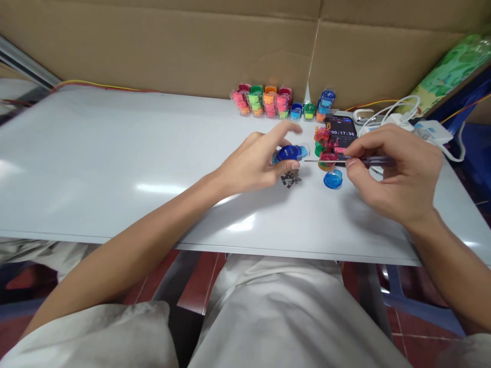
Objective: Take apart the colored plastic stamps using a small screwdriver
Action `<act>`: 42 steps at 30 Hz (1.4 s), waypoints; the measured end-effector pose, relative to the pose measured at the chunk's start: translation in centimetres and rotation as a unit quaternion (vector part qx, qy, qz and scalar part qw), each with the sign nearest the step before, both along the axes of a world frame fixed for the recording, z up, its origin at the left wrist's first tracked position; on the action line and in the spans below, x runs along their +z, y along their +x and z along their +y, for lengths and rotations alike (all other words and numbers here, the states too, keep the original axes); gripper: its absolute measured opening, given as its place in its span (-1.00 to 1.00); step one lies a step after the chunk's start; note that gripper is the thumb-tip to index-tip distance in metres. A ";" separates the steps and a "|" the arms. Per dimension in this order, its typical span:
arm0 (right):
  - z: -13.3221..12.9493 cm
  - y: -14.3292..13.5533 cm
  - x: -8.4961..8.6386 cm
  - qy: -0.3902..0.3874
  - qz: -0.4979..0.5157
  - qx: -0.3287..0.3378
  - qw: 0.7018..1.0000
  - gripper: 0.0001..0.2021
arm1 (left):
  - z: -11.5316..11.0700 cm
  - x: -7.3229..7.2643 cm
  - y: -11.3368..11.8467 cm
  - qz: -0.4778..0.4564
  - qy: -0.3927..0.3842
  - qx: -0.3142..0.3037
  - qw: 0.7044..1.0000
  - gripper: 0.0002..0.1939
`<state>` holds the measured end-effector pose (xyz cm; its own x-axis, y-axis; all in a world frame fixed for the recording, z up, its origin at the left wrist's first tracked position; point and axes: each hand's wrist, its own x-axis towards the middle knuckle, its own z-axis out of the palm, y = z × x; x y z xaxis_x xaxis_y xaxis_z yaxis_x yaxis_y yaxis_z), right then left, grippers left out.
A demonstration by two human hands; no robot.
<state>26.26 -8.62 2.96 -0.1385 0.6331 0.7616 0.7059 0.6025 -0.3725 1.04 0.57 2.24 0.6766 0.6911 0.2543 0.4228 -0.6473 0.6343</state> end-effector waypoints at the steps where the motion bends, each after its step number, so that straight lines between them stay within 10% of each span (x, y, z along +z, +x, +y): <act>1: 0.0 0.0 0.0 -0.003 -0.001 -0.002 1.000 -0.71 | 0.0 0.0 0.0 -0.013 -0.011 0.003 1.000 -0.62; 9: 0.0 0.1 0.0 0.006 -0.012 -0.001 1.000 -0.73 | 0.4 -0.4 0.2 -0.079 -0.150 0.010 0.985 -0.66; 22: 0.1 0.0 -0.4 0.012 -0.013 -0.026 1.000 -0.74 | 1.0 0.0 1.2 -0.231 -0.512 0.030 0.826 -0.65; 34: -0.2 -0.1 0.1 0.024 -0.043 -0.020 0.999 -0.68 | 1.0 -0.2 1.4 -0.234 -0.441 0.103 0.860 -0.83; 42: -0.1 -0.2 -0.2 0.026 -0.044 -0.012 0.999 -0.72 | 7.0 -2.6 1.0 -0.092 -0.112 0.152 0.978 -0.77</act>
<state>26.06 -8.75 2.77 -0.1909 0.5973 0.7790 0.7495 0.6011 -0.2772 2.03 7.54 -0.36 0.3882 0.9055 0.1715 0.4393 -0.3455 0.8293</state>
